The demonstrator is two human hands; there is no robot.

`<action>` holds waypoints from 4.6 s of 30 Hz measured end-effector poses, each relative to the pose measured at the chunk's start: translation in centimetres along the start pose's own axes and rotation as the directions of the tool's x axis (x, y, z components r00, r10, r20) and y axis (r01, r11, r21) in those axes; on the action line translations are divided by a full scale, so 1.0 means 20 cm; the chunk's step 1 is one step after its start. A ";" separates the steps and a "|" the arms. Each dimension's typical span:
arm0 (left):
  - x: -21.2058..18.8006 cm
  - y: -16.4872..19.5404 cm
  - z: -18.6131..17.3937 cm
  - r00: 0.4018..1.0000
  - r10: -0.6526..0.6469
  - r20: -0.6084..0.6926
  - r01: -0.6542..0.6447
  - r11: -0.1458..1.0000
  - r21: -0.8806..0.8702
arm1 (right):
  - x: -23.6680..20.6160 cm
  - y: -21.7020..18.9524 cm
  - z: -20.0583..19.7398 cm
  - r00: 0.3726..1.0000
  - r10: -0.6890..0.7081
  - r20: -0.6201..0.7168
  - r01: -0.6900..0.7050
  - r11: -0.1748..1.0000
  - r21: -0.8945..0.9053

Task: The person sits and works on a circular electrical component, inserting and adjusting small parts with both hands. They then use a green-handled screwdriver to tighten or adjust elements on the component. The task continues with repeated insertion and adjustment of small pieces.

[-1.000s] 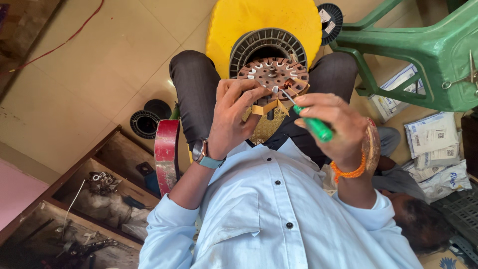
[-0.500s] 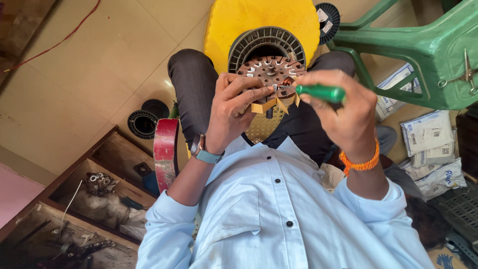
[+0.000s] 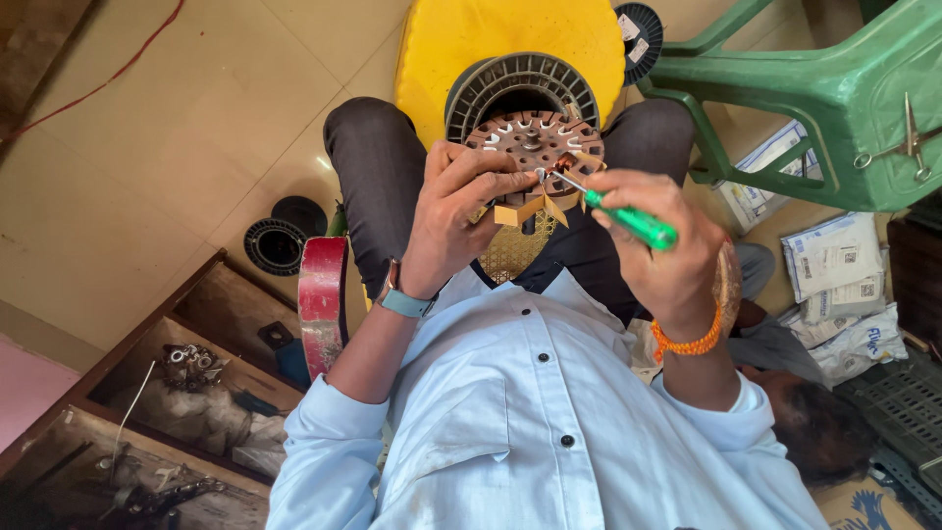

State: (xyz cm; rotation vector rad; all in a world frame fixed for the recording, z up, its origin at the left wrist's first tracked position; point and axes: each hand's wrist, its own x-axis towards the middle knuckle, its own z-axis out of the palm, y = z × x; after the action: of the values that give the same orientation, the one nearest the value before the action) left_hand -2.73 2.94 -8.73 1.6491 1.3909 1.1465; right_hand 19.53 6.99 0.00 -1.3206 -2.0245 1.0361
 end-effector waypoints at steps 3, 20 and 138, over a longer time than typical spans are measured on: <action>0.00 0.00 0.00 1.000 0.004 0.001 -0.004 1.000 -0.007 | 0.05 0.04 -0.01 0.999 0.040 0.017 -0.042 0.995 0.089; -0.01 -0.03 -0.01 1.000 0.010 0.012 -0.010 1.000 0.000 | -0.07 0.12 -0.11 0.989 0.083 -0.126 -0.022 0.906 0.423; -0.02 0.34 0.07 0.924 0.281 0.258 -0.373 0.807 0.458 | -0.77 0.09 -0.24 0.943 0.217 -0.251 -0.062 0.860 0.507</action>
State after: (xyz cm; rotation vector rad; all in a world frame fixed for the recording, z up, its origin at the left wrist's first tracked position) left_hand 1.11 1.37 -3.22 2.3813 1.3933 0.8183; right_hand 30.21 -5.15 1.30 -1.2626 -1.3316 1.2301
